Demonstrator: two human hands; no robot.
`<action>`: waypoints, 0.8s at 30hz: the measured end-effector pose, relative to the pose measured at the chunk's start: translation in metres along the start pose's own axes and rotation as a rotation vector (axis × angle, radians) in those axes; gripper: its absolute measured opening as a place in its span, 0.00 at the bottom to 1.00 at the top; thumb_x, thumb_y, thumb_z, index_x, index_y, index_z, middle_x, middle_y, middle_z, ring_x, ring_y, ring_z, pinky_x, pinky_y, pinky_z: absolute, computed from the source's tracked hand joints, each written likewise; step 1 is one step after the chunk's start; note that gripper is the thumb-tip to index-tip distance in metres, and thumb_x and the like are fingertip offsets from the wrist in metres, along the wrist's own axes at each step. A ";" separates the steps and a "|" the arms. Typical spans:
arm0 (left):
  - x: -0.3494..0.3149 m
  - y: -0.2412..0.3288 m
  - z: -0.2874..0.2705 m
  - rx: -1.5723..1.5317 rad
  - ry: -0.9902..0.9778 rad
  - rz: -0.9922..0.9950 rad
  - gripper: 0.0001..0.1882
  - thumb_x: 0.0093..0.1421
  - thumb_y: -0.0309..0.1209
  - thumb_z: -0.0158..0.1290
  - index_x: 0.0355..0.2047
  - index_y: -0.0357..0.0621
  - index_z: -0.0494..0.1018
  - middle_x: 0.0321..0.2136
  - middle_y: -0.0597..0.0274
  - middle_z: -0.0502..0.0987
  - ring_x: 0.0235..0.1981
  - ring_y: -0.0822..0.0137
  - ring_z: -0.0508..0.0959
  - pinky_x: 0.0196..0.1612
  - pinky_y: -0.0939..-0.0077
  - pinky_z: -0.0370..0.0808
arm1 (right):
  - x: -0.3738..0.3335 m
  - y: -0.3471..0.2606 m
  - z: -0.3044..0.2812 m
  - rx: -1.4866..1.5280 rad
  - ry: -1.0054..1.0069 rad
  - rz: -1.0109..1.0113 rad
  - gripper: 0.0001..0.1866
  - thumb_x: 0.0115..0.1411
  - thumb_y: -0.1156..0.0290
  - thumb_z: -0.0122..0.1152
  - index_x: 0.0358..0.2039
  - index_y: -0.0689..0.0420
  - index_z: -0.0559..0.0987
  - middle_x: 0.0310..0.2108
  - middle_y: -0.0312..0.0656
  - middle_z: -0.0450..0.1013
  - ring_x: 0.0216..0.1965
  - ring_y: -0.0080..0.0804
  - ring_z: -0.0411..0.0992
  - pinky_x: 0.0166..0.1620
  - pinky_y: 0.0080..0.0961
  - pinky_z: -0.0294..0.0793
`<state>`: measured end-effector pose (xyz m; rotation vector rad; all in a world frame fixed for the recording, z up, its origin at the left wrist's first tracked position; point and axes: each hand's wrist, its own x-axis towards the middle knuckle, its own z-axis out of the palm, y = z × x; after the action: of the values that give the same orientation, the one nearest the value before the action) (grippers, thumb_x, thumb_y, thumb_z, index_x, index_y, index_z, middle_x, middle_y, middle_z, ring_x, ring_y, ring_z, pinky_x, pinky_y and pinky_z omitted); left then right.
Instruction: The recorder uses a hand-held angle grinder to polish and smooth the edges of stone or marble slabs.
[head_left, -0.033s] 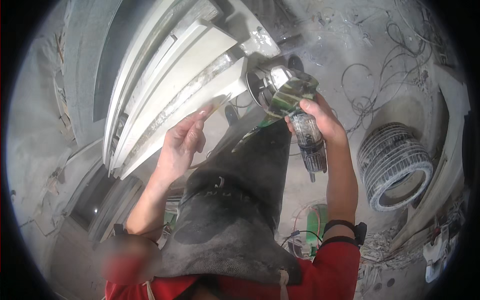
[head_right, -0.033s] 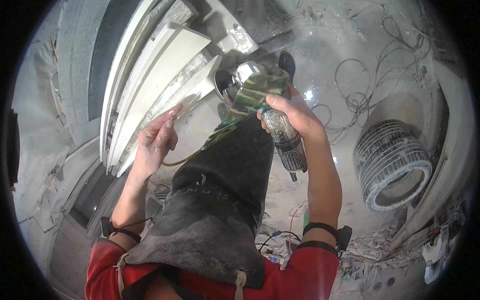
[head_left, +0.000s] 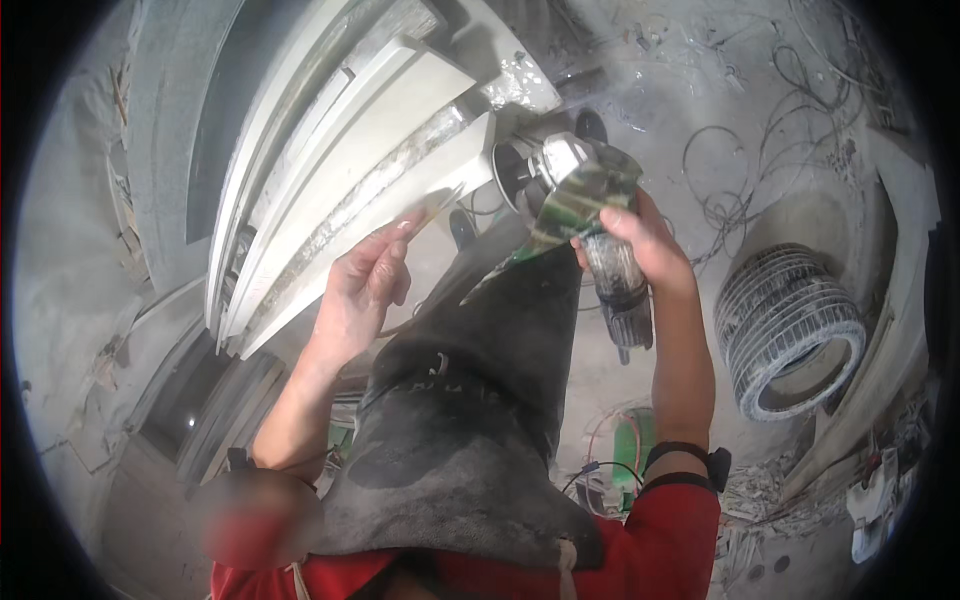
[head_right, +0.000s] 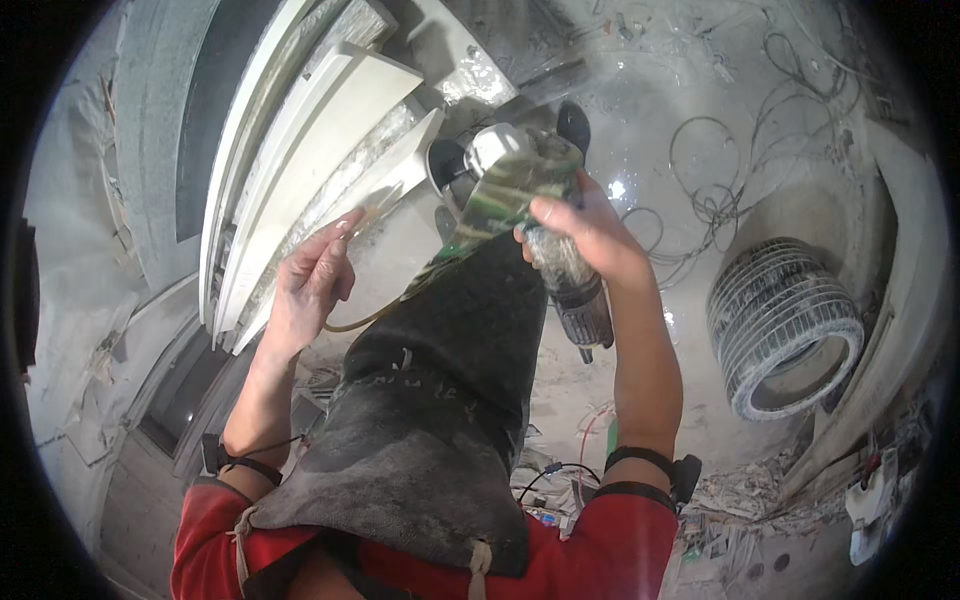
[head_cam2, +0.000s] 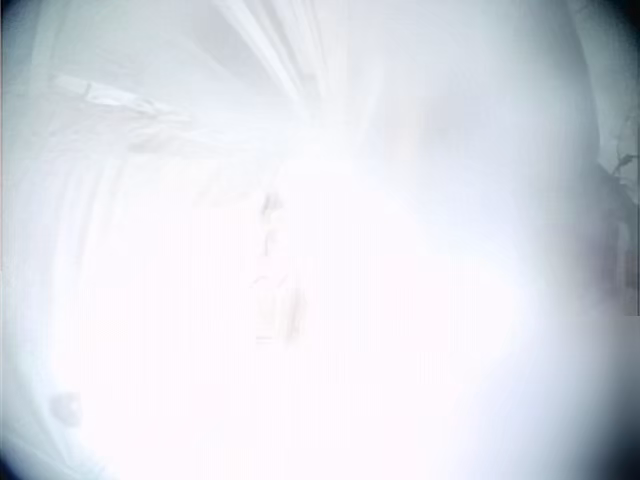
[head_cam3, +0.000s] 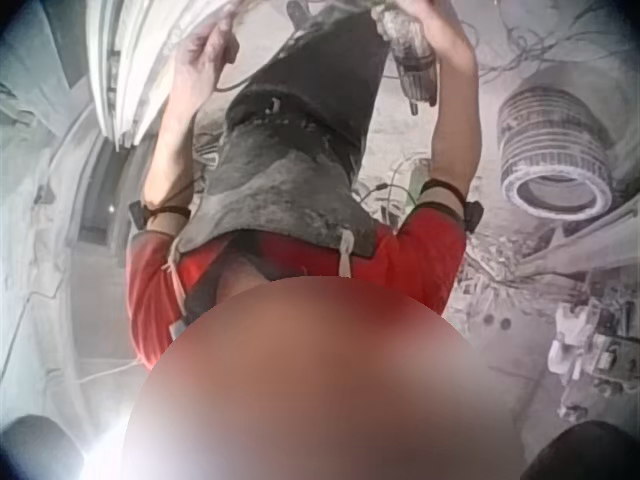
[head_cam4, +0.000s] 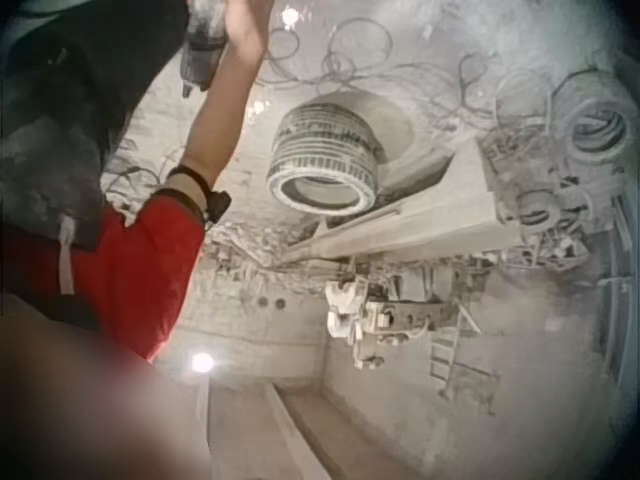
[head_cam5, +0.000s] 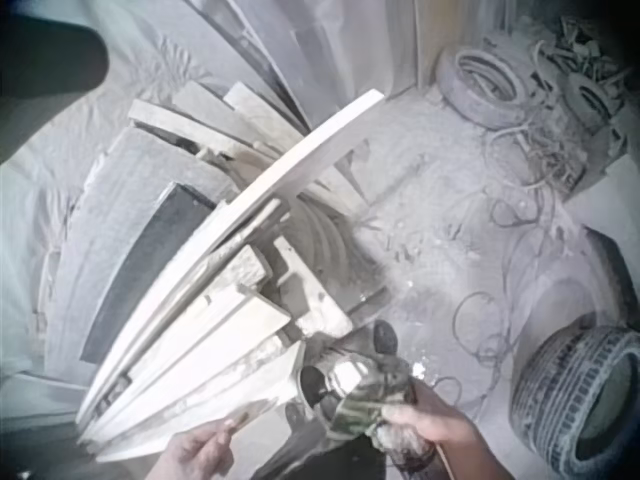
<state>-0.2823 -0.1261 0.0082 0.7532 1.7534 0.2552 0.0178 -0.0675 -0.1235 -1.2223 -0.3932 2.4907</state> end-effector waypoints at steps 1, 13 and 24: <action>-0.002 -0.003 -0.003 0.001 0.002 -0.003 0.22 0.74 0.41 0.45 0.63 0.44 0.70 0.15 0.75 0.63 0.18 0.81 0.61 0.23 0.83 0.58 | -0.005 -0.001 0.008 -0.002 -0.018 -0.040 0.39 0.53 0.66 0.73 0.59 0.66 0.63 0.40 0.49 0.76 0.34 0.35 0.79 0.37 0.32 0.82; 0.006 0.000 -0.011 -0.010 -0.025 -0.056 0.22 0.75 0.39 0.43 0.63 0.42 0.69 0.17 0.74 0.63 0.22 0.79 0.63 0.31 0.82 0.66 | 0.004 -0.003 0.030 -0.397 0.061 -0.416 0.46 0.46 0.59 0.78 0.61 0.63 0.64 0.38 0.52 0.78 0.33 0.42 0.80 0.41 0.35 0.83; 0.003 -0.029 -0.022 0.096 0.070 0.072 0.24 0.75 0.42 0.44 0.64 0.43 0.69 0.17 0.73 0.65 0.20 0.81 0.64 0.25 0.84 0.61 | -0.020 0.063 0.075 -0.721 0.254 -0.678 0.48 0.41 0.61 0.80 0.62 0.59 0.67 0.45 0.50 0.77 0.43 0.43 0.80 0.46 0.35 0.81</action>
<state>-0.3135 -0.1418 -0.0021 0.8873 1.8174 0.2499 -0.0415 -0.1402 -0.0894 -1.3135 -1.4387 1.6175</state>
